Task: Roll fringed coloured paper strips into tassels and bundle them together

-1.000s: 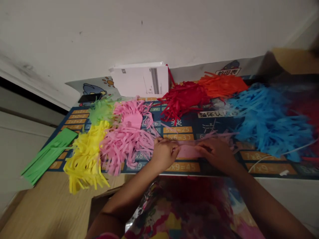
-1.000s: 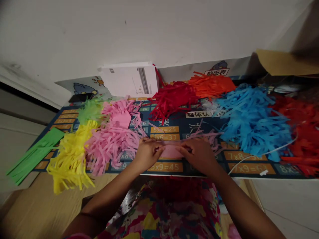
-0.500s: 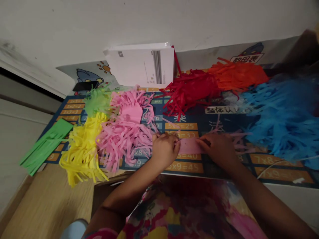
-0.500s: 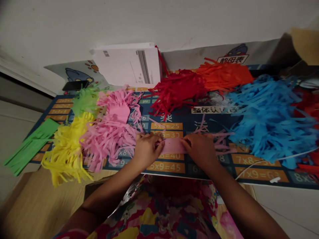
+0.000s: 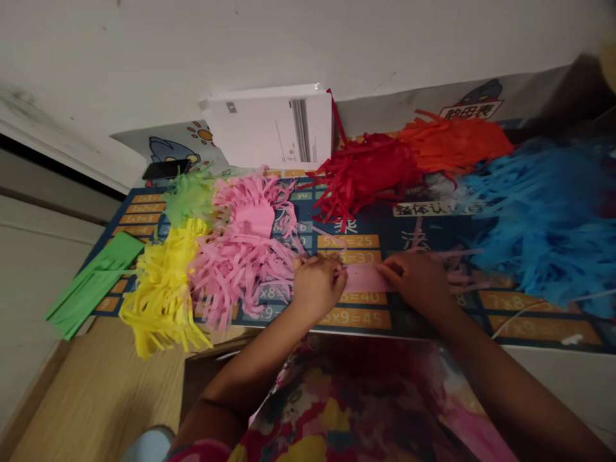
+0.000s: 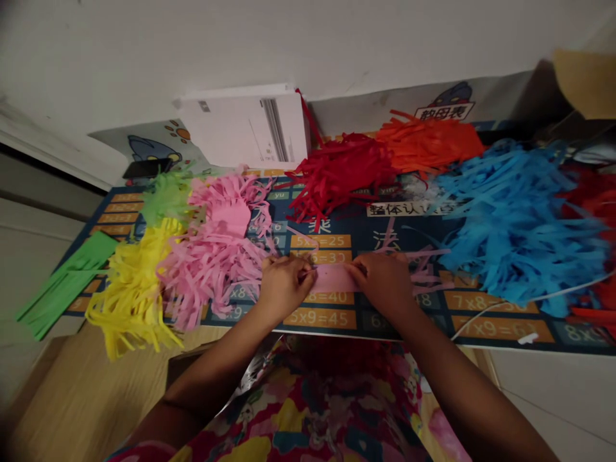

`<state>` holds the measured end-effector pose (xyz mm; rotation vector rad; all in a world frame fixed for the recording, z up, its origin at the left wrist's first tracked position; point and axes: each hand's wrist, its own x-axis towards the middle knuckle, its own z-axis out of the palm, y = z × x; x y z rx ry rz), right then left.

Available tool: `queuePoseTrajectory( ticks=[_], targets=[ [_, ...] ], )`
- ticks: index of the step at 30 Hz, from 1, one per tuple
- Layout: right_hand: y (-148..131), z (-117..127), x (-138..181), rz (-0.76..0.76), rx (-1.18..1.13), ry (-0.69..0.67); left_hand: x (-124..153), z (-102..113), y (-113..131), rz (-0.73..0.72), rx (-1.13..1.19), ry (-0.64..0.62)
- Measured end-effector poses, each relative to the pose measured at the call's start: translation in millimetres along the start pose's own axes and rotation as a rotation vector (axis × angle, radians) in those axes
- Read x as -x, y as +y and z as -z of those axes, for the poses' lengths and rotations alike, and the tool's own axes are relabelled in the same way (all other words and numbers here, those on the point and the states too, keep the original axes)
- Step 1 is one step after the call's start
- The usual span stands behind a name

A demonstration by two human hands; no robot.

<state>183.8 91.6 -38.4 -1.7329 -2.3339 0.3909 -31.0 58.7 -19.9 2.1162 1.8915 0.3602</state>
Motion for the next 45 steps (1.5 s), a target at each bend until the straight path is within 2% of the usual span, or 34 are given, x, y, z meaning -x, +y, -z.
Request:
queuePoseTrajectory(
  ticks=[3,5,9,11,13,16,18,21,24,29,34,39,45],
  targets=[
    [0,0,-1,-0.025,-0.028,0.02,2,1,-2,-0.091,-0.094,0.098],
    [0,1,-1,-0.045,-0.003,0.077,2,3,-4,-0.27,-0.192,0.137],
    [3,9,6,-0.077,0.152,0.211,2,12,-11,-0.691,-0.376,-0.08],
    [3,14,12,-0.042,0.207,0.281,4,19,-13,-0.784,-0.436,-0.136],
    [1,18,19,0.157,0.166,0.249,7,26,-11,-0.813,-0.459,-0.144],
    [-5,17,24,0.542,0.01,0.007,9,33,-3,-0.786,-0.459,-0.173],
    [-6,15,24,0.607,-0.049,-0.081,8,33,3,-0.741,-0.476,-0.186],
    [-1,13,20,0.532,-0.088,-0.066,6,27,4,-0.697,-0.502,-0.151],
    [7,10,17,0.52,-0.122,-0.045,4,20,-6,-0.674,-0.469,-0.074],
    [23,3,5,0.583,-0.149,-0.008,2,19,-27,-0.579,-0.24,-0.011],
    [38,6,-20,0.483,-0.234,-0.097,-5,21,-34,-0.41,-0.017,-0.023],
    [33,10,-31,0.361,-0.233,-0.122,-13,15,-34,-0.285,0.06,-0.03],
    [22,6,-25,0.252,-0.127,-0.097,-16,7,-34,-0.243,0.059,0.009]
  ],
)
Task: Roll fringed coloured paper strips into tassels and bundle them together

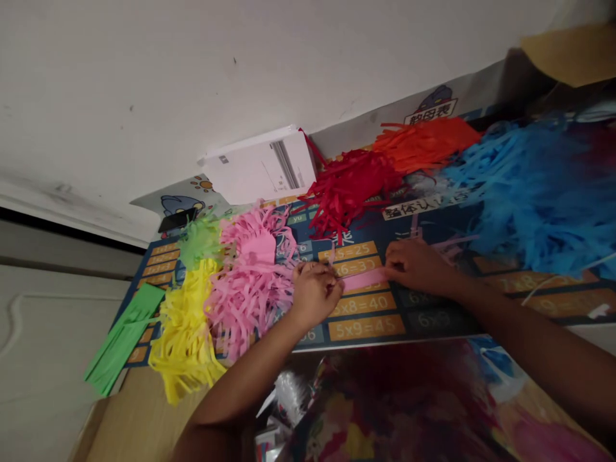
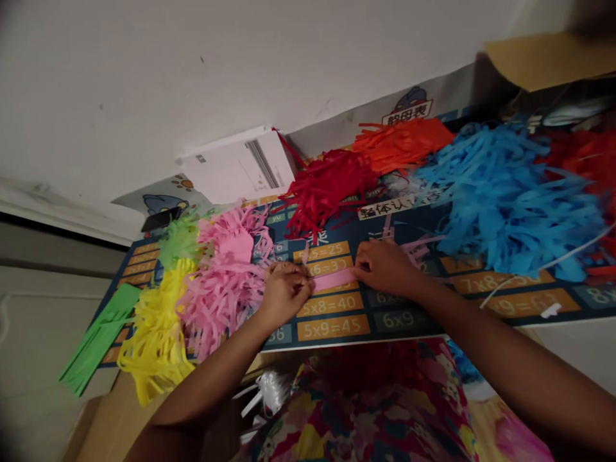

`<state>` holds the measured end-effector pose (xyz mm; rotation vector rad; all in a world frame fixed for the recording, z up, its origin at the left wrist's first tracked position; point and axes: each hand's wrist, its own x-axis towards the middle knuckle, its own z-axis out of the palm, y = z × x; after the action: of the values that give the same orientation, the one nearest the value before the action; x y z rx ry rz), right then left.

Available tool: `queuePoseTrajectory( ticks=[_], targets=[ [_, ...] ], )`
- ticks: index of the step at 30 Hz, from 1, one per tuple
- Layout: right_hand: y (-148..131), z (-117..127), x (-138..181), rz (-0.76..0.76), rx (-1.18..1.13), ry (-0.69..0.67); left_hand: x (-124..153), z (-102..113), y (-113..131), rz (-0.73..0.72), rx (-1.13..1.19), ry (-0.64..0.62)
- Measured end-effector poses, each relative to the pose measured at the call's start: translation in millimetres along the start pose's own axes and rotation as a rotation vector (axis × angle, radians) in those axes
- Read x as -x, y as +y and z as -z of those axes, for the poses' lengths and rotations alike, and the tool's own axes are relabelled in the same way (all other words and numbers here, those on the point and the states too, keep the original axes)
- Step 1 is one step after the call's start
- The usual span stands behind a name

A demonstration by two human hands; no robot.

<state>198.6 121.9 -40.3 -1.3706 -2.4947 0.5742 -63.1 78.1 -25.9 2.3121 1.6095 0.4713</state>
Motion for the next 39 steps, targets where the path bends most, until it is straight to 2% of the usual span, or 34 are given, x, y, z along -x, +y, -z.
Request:
queuePoseTrajectory(
  ticks=[12,16,18,20,22,24,27,32,39],
  targets=[
    [0,-5,-2,-0.006,0.017,0.028,-5,-3,2,-0.003,-0.078,0.001],
    [-1,-3,-2,-0.052,-0.01,0.04,-4,-4,-3,-0.032,-0.125,0.053],
    [-3,0,-1,-0.065,-0.009,0.075,-3,-3,-5,-0.135,-0.173,0.112],
    [-8,5,3,-0.017,0.085,0.147,1,0,-6,-0.333,-0.25,0.142],
    [-16,9,8,0.104,0.23,0.198,5,5,-5,-0.512,-0.341,0.114],
    [-25,12,13,0.258,0.33,0.17,9,10,1,-0.571,-0.415,0.054],
    [-32,13,15,0.415,0.398,0.068,10,17,12,-0.516,-0.452,-0.037],
    [-26,13,8,0.358,0.389,0.051,-1,17,23,-0.428,-0.467,-0.12],
    [-17,10,12,0.301,0.273,0.103,4,12,8,-0.338,-0.296,0.009]
  ],
)
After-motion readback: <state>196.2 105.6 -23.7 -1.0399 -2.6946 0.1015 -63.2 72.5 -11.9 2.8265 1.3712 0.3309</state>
